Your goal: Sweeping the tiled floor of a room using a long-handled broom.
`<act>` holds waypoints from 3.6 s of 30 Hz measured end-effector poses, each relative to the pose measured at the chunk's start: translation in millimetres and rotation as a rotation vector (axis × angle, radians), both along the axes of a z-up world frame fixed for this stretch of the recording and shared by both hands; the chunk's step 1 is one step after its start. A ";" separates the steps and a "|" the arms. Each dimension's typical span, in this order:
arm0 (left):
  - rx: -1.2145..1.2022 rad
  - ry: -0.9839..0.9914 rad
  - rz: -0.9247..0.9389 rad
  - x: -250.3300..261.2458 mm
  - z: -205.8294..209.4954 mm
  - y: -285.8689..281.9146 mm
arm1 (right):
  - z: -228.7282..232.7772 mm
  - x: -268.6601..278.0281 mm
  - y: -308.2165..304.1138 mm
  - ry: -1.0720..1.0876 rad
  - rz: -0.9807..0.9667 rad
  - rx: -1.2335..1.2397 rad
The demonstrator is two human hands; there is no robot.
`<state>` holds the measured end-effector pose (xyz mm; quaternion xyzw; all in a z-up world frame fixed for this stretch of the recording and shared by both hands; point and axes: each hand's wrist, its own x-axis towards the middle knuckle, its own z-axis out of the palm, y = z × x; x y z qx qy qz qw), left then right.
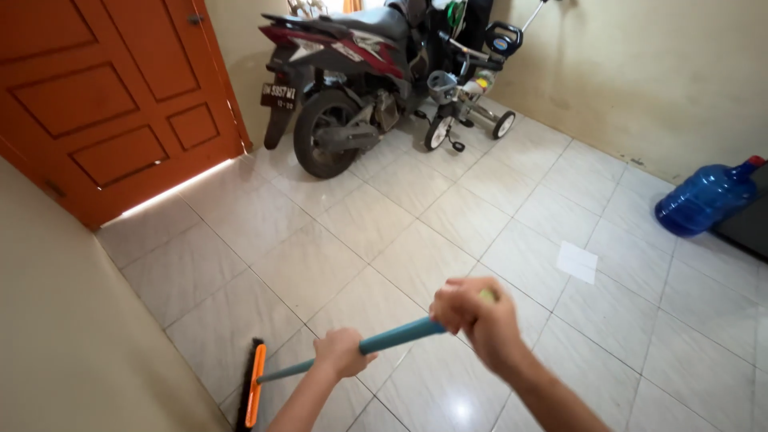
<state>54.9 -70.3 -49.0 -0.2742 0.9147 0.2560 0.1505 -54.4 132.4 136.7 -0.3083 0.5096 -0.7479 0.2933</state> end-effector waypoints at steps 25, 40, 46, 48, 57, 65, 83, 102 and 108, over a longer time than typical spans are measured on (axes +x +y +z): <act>0.043 0.406 -0.014 -13.3 10.4 15.4 | 77.1 -41.1 -47.4 0.026 0.046 0.218; 0.209 0.447 0.187 -113.3 22.1 81.4 | 108.4 4.4 -48.4 0.380 0.007 0.745; 0.089 0.486 0.136 -83.9 94.2 80.2 | 146.2 -62.9 7.1 0.275 0.145 0.122; -0.041 0.439 0.075 -69.2 63.8 74.1 | 151.7 -50.6 14.4 0.110 -0.035 0.027; 0.129 0.185 0.278 -43.8 -32.8 142.2 | 45.8 -15.6 78.1 -0.019 -0.065 0.241; 0.308 0.414 0.200 -137.1 -19.4 251.1 | 68.7 -33.7 125.9 0.487 0.105 0.639; 0.081 0.120 0.171 -12.6 -30.5 167.5 | 47.0 -25.6 114.2 0.049 0.268 0.065; 0.077 0.522 0.219 -95.6 91.9 -20.0 | 143.6 -87.2 -77.3 -0.179 0.646 -0.467; -0.026 0.193 0.294 -19.1 -19.8 -172.0 | -21.5 -22.0 -196.6 0.186 0.089 0.003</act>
